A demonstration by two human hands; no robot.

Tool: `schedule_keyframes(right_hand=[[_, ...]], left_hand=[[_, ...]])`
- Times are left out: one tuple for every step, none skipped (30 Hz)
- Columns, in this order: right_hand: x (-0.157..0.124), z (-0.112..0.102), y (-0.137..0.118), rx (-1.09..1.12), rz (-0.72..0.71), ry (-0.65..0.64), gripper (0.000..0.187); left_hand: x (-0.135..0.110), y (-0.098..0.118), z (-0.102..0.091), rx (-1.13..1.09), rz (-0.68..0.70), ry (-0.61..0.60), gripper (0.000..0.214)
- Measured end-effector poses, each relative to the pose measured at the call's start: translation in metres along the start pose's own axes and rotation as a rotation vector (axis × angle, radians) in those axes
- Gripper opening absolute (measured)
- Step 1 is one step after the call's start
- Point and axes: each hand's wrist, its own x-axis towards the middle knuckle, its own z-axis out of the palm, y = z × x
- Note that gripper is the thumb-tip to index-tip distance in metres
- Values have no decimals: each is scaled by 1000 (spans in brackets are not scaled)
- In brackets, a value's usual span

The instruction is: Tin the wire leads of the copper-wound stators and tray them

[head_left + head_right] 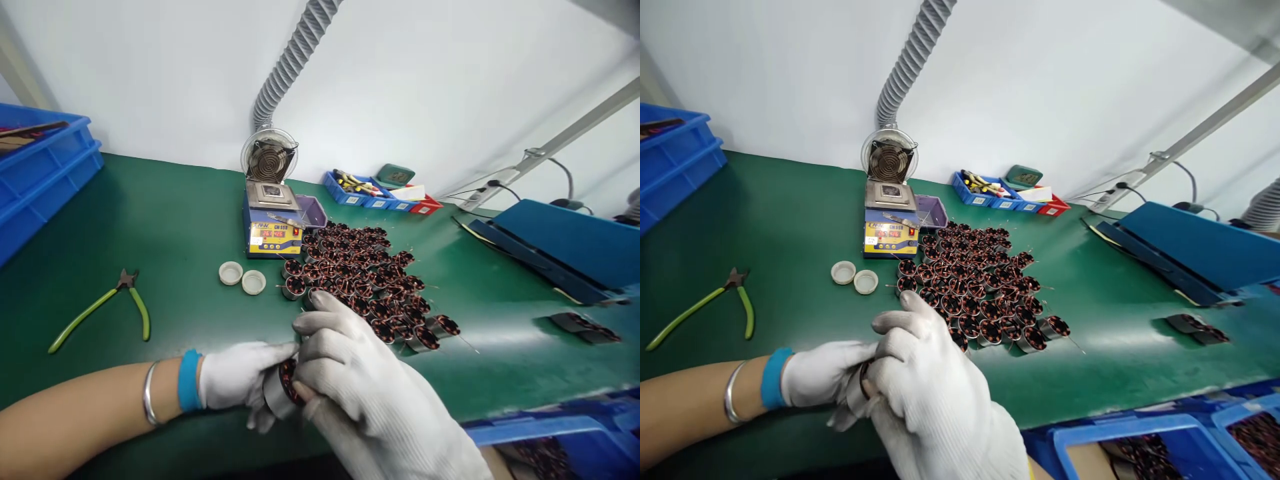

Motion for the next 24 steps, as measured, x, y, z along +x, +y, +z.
schedule_keyframes(right_hand=[[0,-2,1,-27,5,2,17],[0,-3,2,-50,6,2,16],[2,-5,2,-64,1,15,16],[4,-6,2,-62,-8,26,15],[6,-7,2,-51,-9,32,13],[9,-7,1,-32,-8,31,11],[11,-6,1,-12,1,27,11],[13,-5,2,8,8,16,11],[14,-3,3,28,16,2,12],[13,-1,6,53,23,-3,13],[11,1,9,92,30,11,14],[7,2,13,150,57,46,15],[1,3,18,228,109,111,16],[-6,4,23,328,185,207,17],[-13,4,29,437,269,347,17],[-22,6,34,535,359,510,17],[-30,8,38,605,448,668,17],[-37,12,41,630,514,793,17],[-44,19,43,613,549,852,17],[-48,28,42,557,561,844,16],[-52,38,40,475,548,777,13],[-53,49,36,384,513,686,8],[-53,61,30,291,459,601,6],[-51,73,24,202,407,536,14]], left_hand=[[-2,5,1,-56,14,-9,31],[-3,11,2,-131,67,18,30],[-3,18,2,-213,154,77,30],[-2,23,1,-282,236,149,37],[0,26,-1,-316,268,200,46],[3,26,-3,-311,230,194,52],[5,23,-4,-280,150,138,53],[7,19,-5,-238,42,52,50],[8,13,-5,-193,-66,-43,48],[8,7,-5,-143,-142,-125,47],[8,2,-4,-99,-165,-172,49],[7,-1,-2,-59,-147,-180,51],[5,-3,0,-22,-104,-155,52],[4,-3,1,6,-45,-112,53],[3,-1,2,16,19,-52,52],[2,2,2,4,68,10,49],[2,5,2,-20,92,54,46],[2,8,1,-48,95,79,43],[2,10,1,-79,95,91,40],[3,12,0,-105,96,90,38],[3,14,0,-119,97,84,38],[4,14,0,-130,106,79,37],[5,14,0,-142,127,86,37],[5,12,1,-153,149,99,37]])
